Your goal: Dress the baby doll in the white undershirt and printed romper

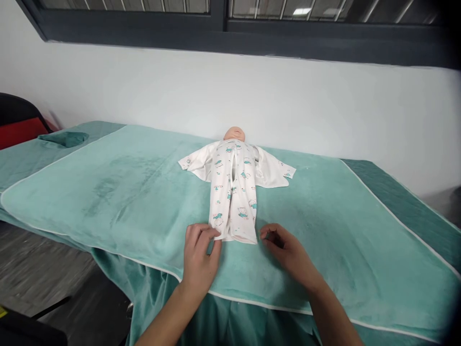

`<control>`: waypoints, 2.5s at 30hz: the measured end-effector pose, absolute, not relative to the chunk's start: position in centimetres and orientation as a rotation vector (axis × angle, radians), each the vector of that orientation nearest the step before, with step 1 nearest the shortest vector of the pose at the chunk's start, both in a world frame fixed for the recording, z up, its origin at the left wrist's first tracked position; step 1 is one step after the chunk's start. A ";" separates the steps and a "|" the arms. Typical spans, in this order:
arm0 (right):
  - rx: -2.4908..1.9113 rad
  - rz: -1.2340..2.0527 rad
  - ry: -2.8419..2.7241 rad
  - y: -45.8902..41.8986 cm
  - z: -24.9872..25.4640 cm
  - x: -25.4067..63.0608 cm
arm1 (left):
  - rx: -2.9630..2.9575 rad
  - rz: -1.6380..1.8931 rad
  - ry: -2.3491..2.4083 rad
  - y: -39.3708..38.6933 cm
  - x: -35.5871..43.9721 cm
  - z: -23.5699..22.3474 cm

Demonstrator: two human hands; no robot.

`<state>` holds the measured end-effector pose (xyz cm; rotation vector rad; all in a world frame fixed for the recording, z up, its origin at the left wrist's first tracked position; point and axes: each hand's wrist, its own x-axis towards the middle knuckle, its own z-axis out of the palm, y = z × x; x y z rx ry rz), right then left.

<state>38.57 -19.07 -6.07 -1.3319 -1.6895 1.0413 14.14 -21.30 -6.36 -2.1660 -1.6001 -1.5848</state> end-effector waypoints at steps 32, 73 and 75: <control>-1.204 0.620 -1.779 8.7 -0.7 30.9 | -2.687 -1.690 -1.867 7.3 13.8 -0.3; -1.307 0.669 -1.342 11.5 -4.2 33.3 | -2.200 -1.560 -2.000 12.0 11.0 -3.5; -1.280 0.667 -1.336 11.5 -4.3 33.3 | -2.185 -1.526 -1.972 12.2 11.1 -3.8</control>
